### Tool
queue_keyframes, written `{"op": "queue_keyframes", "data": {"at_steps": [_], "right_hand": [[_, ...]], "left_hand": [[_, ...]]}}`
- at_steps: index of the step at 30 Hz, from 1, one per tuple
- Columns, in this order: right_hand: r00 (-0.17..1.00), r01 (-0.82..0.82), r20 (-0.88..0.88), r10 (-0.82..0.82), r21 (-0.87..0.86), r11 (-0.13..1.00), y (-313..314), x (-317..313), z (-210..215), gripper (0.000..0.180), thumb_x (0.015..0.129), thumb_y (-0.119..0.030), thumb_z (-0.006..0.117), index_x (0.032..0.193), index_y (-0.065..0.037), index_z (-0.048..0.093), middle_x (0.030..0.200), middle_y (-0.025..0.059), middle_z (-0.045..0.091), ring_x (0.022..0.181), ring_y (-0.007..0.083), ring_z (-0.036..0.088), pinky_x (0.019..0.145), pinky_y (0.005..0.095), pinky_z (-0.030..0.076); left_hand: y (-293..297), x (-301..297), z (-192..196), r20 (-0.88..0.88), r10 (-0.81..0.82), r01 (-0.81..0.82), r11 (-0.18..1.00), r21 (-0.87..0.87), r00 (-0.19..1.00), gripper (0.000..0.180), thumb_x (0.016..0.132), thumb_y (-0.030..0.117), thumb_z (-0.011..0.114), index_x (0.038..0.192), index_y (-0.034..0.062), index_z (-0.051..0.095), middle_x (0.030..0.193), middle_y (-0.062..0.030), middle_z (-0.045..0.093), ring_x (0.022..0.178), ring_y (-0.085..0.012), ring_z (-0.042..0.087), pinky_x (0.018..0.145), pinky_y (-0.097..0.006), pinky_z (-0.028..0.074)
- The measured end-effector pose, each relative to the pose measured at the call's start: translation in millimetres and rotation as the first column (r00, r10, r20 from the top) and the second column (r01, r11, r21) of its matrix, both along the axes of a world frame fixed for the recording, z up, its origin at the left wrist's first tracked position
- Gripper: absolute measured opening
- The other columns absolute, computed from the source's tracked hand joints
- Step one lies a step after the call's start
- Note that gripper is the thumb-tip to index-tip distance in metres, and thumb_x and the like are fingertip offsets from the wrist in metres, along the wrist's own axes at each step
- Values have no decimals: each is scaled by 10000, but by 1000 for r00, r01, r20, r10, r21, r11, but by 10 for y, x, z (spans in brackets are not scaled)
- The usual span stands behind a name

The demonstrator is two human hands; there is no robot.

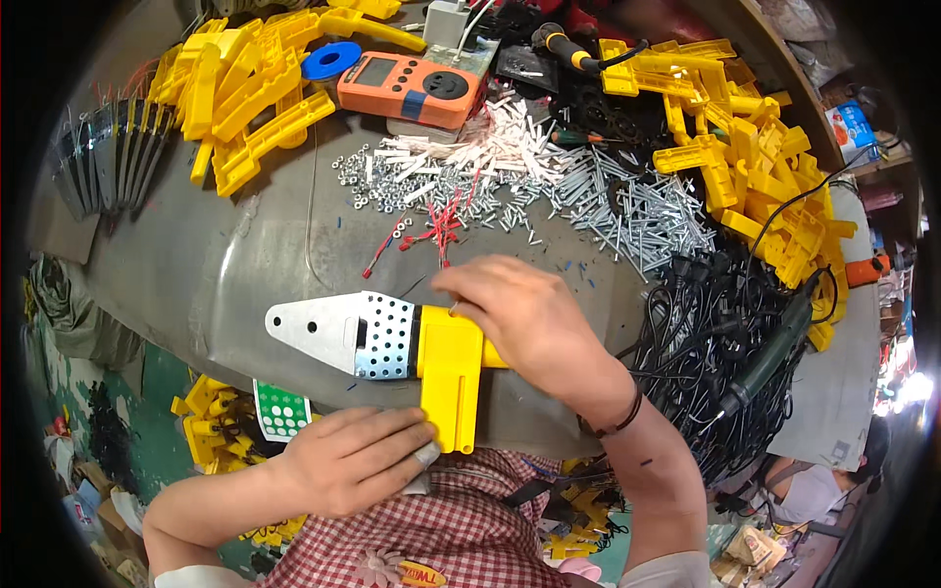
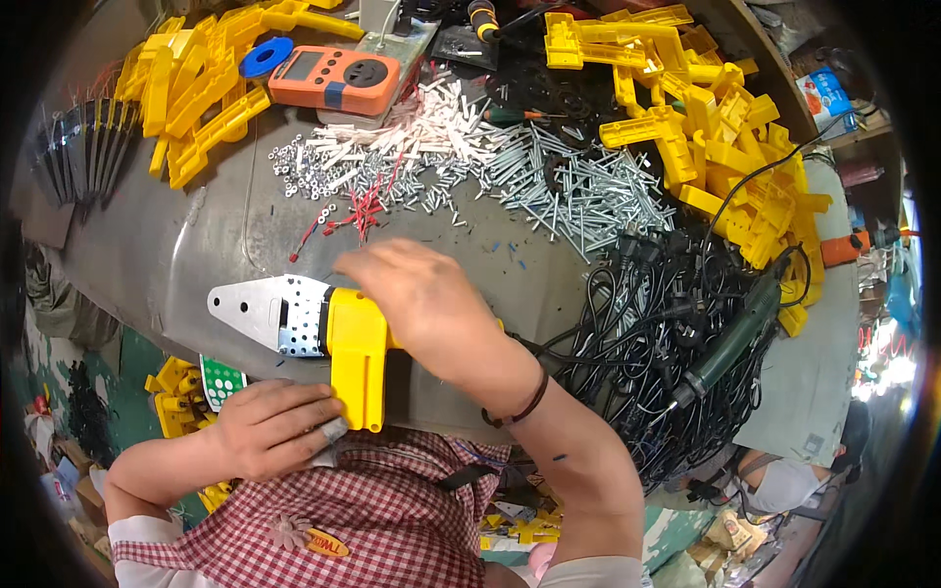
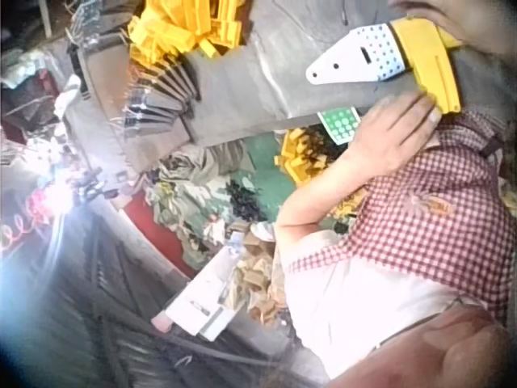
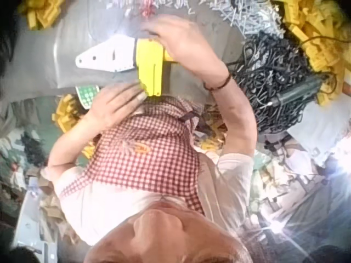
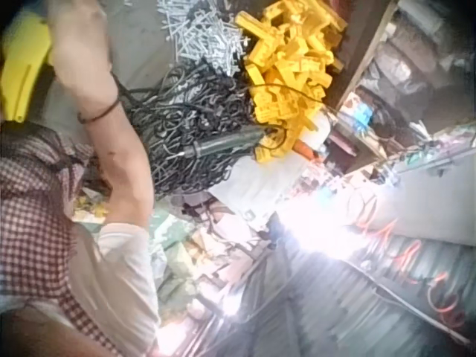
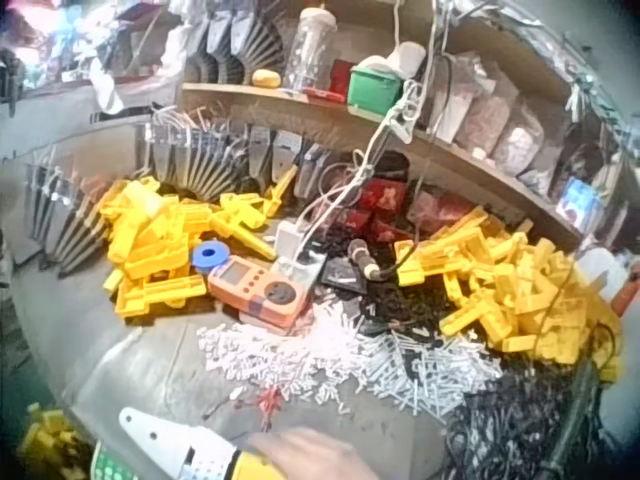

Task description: Assembling a yellow plastic electronic device housing using a soldering iron and a power screwdriver.

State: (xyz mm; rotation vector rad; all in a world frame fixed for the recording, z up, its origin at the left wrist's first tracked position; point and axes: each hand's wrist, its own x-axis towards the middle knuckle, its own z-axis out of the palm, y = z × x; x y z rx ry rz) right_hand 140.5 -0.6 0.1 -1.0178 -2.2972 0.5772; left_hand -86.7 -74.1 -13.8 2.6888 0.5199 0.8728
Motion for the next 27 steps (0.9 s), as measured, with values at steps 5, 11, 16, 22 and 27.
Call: {"op": "queue_keyframes", "data": {"at_steps": [5, 11, 16, 22, 27], "right_hand": [[996, -25, 81, 29, -44, 999, -63, 17, 69, 373, 754, -43, 509, 1125, -20, 488, 837, 156, 591, 812, 346, 590, 711, 403, 473], [986, 151, -28, -163, -251, 956, -247, 133, 0, 370, 813, -56, 509, 1181, -25, 499, 862, 172, 603, 811, 344, 597, 695, 399, 487], [867, 464, 168, -470, 75, 883, 160, 567, -231, 125, 782, -95, 582, 860, 3, 587, 796, 147, 569, 787, 335, 578, 709, 416, 475], [821, 515, 286, -494, 2, 857, 209, 585, -249, 82, 739, 2, 591, 797, 6, 534, 803, 144, 575, 739, 318, 591, 662, 396, 476], [829, 510, -10, -558, -393, 765, -199, 689, 135, 98, 762, 4, 589, 855, -5, 559, 831, 117, 589, 699, 282, 591, 629, 349, 472]], "left_hand": [[156, 138, 14, 25, 27, -24, 996, -83, 999, 325, 670, 242, 716, 900, 49, 589, 982, -119, 600, 929, -275, 585, 780, -412, 462], [572, 393, 75, -29, 296, -286, 887, -361, 955, 635, 670, 325, 737, 1136, 16, 434, 1137, -168, 502, 1052, -349, 478, 920, -477, 343], [720, 452, 224, -219, 65, -130, 947, -295, 974, 521, 683, 244, 732, 1097, 28, 503, 1015, -109, 590, 975, -299, 553, 893, -441, 389], [1337, 882, 88, -245, 159, -191, 976, -110, 956, 242, 736, 113, 617, 945, 34, 525, 875, -99, 571, 889, -269, 556, 753, -343, 452], [1564, 1133, -103, -341, 78, -12, 981, 191, 937, 131, 727, 120, 541, 838, 69, 495, 803, -74, 524, 832, -243, 540, 735, -334, 456]]}}
